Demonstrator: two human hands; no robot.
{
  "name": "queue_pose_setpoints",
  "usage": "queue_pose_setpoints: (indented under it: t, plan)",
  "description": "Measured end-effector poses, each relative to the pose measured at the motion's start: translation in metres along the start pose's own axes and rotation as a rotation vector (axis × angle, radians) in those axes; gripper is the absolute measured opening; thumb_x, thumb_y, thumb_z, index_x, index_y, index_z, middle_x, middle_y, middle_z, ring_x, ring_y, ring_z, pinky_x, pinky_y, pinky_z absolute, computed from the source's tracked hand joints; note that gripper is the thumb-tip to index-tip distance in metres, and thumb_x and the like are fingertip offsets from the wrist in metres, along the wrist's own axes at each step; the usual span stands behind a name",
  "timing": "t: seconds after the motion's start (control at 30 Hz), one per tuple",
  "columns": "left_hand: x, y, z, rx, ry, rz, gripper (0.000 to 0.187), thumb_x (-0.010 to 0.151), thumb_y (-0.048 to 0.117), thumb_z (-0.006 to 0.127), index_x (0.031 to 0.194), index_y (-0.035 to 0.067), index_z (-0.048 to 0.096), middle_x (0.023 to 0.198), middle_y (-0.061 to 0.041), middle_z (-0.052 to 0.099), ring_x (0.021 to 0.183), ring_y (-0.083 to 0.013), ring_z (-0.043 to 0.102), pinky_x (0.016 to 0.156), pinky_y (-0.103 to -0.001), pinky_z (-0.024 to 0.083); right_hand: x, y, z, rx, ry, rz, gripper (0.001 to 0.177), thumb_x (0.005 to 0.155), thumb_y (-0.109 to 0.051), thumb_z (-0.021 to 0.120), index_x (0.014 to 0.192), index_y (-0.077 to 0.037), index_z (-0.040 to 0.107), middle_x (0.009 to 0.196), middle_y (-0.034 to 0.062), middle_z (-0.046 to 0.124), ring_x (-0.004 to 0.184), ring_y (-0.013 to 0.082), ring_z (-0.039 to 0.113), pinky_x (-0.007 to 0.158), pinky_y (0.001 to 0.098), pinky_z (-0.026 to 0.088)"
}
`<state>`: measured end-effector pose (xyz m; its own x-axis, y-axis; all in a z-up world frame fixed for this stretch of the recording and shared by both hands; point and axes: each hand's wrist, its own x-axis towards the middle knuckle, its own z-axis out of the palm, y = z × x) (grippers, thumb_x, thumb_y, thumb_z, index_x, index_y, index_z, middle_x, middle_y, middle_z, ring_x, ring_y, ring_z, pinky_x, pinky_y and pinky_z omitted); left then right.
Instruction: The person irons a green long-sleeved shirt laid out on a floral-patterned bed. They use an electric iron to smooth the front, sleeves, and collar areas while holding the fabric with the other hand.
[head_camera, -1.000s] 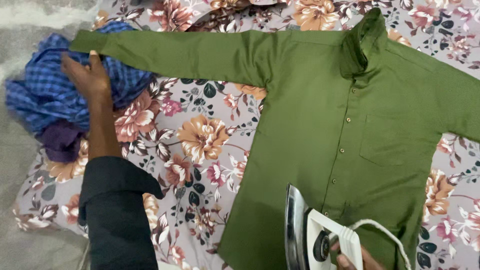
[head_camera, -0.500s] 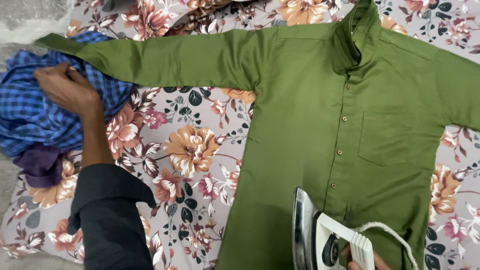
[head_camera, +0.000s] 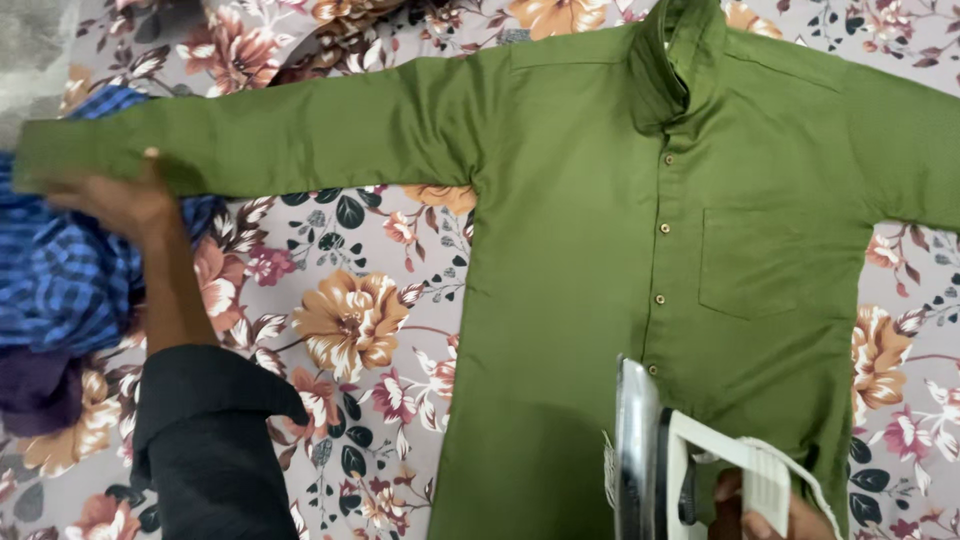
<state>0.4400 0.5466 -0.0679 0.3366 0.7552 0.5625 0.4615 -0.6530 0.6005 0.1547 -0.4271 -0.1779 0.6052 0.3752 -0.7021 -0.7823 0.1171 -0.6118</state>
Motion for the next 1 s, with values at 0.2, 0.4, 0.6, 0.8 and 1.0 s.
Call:
queue_pose_setpoints:
  t: [0.2, 0.4, 0.6, 0.8, 1.0]
  plan:
    - [-0.001, -0.031, -0.024, 0.172, -0.039, 0.033, 0.127, 0.068, 0.034, 0.096, 0.155, -0.011, 0.014, 0.159, -0.037, 0.026, 0.146, -0.0451, 0.045, 0.125, -0.044, 0.043, 0.002, 0.003, -0.011, -0.065, -0.154, -0.184, 0.039, 0.084, -0.002, 0.067, 0.119, 0.004, 0.050, 0.061, 0.0063, 0.056, 0.044, 0.0144, 0.051, 0.042, 0.0309, 0.038]
    - [0.009, -0.015, -0.040, 0.415, -0.138, -0.085, 0.089, 0.073, 0.023, 0.092, 0.136, -0.003, 0.035, 0.150, -0.029, 0.035, 0.141, -0.0396, 0.046, 0.121, -0.050, 0.041, 0.014, 0.006, 0.019, 0.028, -0.242, -0.293, 0.041, 0.088, -0.007, 0.073, 0.119, 0.005, 0.049, 0.067, 0.0101, 0.058, 0.054, 0.0187, 0.055, 0.050, 0.0365, 0.043]
    - [-0.042, 0.111, -0.079, 0.559, 0.087, 0.395, 0.052, 0.077, 0.011, 0.088, 0.118, 0.005, 0.056, 0.140, -0.020, 0.044, 0.136, -0.0342, 0.048, 0.117, -0.056, 0.040, 0.008, -0.032, 0.059, -0.069, -0.144, -0.484, 0.035, 0.092, -0.010, 0.064, 0.121, 0.005, 0.050, 0.070, 0.0113, 0.057, 0.054, 0.0186, 0.054, 0.051, 0.0375, 0.045]
    - [-0.171, 0.265, -0.138, -0.381, -0.315, 0.538, 0.046, 0.101, -0.004, 0.074, 0.143, -0.006, 0.054, 0.136, -0.015, 0.045, 0.104, -0.0195, 0.064, 0.098, -0.040, 0.058, -0.004, -0.078, 0.121, 0.301, -0.360, -0.548, 0.030, 0.100, -0.007, 0.060, 0.120, 0.010, 0.045, 0.059, 0.0141, 0.056, 0.049, 0.0235, 0.056, 0.051, 0.0452, 0.054]
    - [-0.334, 0.334, -0.184, -0.699, -0.730, 0.543, 0.063, 0.084, -0.010, 0.069, 0.143, -0.003, 0.048, 0.150, -0.020, 0.053, 0.127, -0.0315, 0.062, 0.085, -0.031, 0.056, -0.037, -0.088, 0.137, 0.243, -0.124, -0.635, 0.033, 0.102, -0.012, 0.058, 0.120, 0.013, 0.046, 0.057, 0.0121, 0.054, 0.047, 0.0203, 0.054, 0.049, 0.0436, 0.055]
